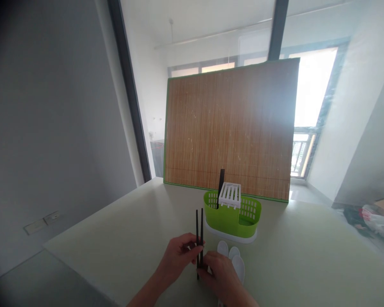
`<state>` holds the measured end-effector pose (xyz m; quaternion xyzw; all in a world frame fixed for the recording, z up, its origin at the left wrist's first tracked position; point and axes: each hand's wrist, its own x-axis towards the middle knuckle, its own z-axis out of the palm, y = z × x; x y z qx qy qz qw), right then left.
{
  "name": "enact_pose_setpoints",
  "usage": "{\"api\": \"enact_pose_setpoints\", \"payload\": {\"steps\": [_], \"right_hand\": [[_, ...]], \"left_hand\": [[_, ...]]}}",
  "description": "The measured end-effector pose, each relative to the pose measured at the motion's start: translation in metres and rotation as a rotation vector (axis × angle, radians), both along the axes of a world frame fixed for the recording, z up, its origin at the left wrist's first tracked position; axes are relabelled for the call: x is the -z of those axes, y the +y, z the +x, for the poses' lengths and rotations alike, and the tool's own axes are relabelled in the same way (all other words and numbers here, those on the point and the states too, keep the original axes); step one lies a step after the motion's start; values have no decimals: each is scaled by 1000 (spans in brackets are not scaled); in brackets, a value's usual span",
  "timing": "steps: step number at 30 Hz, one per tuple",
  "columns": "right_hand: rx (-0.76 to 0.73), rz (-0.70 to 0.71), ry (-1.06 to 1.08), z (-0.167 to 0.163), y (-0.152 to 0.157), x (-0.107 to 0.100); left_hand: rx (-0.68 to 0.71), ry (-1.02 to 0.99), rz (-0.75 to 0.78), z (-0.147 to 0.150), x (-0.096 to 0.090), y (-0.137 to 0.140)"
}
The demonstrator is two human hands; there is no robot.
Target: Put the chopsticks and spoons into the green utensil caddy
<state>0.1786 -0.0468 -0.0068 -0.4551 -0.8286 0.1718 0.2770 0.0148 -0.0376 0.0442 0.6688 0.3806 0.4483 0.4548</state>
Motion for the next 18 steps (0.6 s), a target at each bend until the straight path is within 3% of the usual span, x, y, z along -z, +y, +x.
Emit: {"api": "enact_pose_setpoints", "payload": {"steps": [9, 14, 18], "right_hand": [[-116, 14, 113, -3, -2, -2], [-115, -11, 94, -4, -3, 0], [-98, -38, 54, -5, -3, 0]], "left_hand": [[80, -9, 2, 1, -3, -2], [112, -12, -18, -6, -6, -1], [73, 89, 54, -15, -16, -4]]}}
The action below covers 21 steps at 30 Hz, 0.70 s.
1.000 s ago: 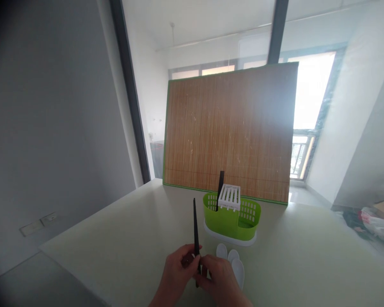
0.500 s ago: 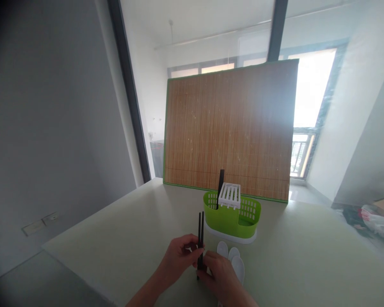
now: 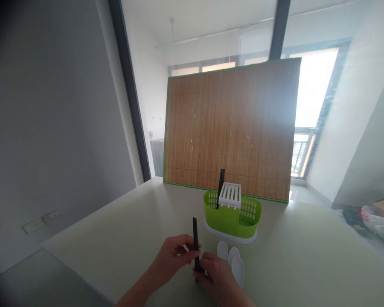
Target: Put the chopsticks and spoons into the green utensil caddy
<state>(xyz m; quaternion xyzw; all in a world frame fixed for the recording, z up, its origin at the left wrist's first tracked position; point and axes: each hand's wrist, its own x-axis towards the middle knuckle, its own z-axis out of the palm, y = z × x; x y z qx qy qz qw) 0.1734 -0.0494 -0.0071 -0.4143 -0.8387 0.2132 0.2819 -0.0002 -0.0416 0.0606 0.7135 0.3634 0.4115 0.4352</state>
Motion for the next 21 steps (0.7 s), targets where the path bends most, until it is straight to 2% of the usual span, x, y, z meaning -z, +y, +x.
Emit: {"api": "enact_pose_setpoints", "payload": {"steps": [5, 8, 14, 21], "right_hand": [[-4, 24, -48, 0, -1, 3], [14, 31, -59, 0, -2, 4], [81, -17, -26, -3, -3, 5], [69, -8, 9, -5, -1, 9]], "left_hand": [[-48, 157, 103, -9, -16, -7], [-27, 197, 118, -11, -21, -10], [2, 214, 123, -9, -24, -10], [10, 202, 105, -10, -26, -6]]}}
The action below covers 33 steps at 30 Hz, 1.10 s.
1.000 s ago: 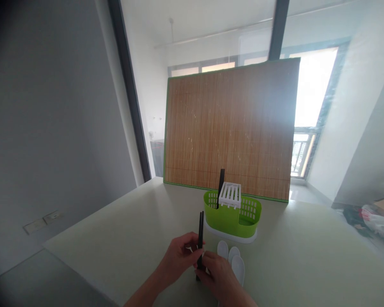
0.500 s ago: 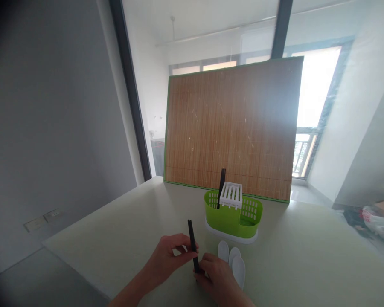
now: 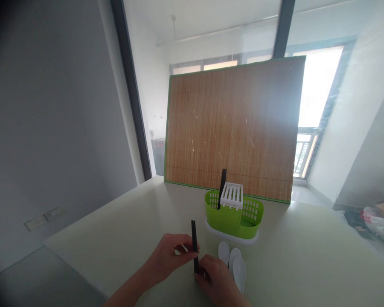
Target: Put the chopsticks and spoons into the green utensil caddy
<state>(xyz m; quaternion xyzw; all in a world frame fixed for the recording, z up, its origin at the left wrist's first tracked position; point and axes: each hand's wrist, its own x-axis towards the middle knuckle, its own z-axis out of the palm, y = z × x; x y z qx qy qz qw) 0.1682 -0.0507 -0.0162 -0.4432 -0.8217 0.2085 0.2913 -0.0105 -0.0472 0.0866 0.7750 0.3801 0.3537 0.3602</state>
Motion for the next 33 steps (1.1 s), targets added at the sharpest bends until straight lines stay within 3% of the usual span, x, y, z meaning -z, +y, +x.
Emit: {"api": "enact_pose_setpoints", "payload": {"steps": [12, 17, 20, 23, 28, 33], "right_hand": [[15, 35, -18, 2, 1, -3], [75, 93, 52, 16, 4, -14], [123, 143, 46, 23, 5, -18], [111, 159, 26, 23, 5, -18], [70, 190, -1, 19, 4, -18], [58, 222, -21, 21, 4, -20]], "left_hand": [[-39, 40, 52, -1, -10, 3], [-129, -82, 235, -17, -61, 26], [-147, -173, 375, -18, -95, 60], [-97, -184, 427, -3, -109, 107], [-59, -45, 385, 37, -90, 180], [-152, 164, 264, 67, -55, 218]]}}
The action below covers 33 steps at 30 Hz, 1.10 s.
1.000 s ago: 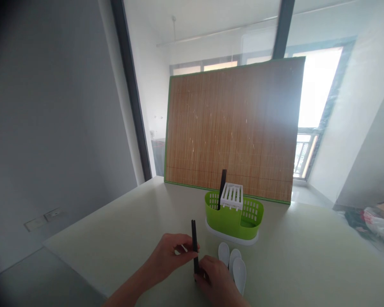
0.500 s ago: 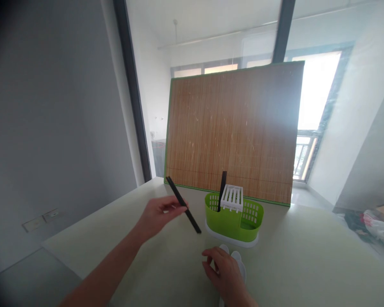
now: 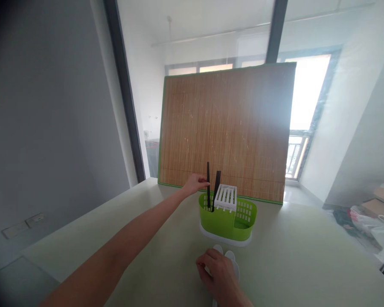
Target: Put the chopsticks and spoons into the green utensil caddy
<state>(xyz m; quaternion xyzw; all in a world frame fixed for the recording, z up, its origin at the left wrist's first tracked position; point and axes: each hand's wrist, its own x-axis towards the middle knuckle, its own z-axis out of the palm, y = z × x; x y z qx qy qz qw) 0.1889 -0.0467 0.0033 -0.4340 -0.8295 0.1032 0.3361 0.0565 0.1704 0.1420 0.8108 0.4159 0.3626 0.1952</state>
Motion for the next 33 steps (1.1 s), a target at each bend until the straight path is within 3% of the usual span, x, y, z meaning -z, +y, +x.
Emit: {"api": "enact_pose_setpoints", "payload": {"steps": [7, 16, 20, 23, 26, 28, 31, 33], "right_hand": [[19, 17, -28, 1, -1, -1], [11, 10, -58, 0, -1, 1], [13, -3, -25, 1, 0, 0], [34, -6, 32, 4, 3, -2], [76, -16, 123, 10, 6, -2], [121, -26, 207, 14, 8, -1], [186, -37, 330, 19, 10, 0], [206, -42, 386, 22, 11, 1]], "left_hand": [[37, 65, -69, 15, 28, 18], [55, 57, -94, 18, 38, 15], [-27, -19, -53, 9, 28, 4], [-156, -144, 34, -6, 31, -19], [-267, -394, 119, -21, 59, -60], [-238, -451, 82, -25, 87, -91], [-76, -282, -72, -18, 125, -129], [43, -100, -156, -8, 139, -146]]}}
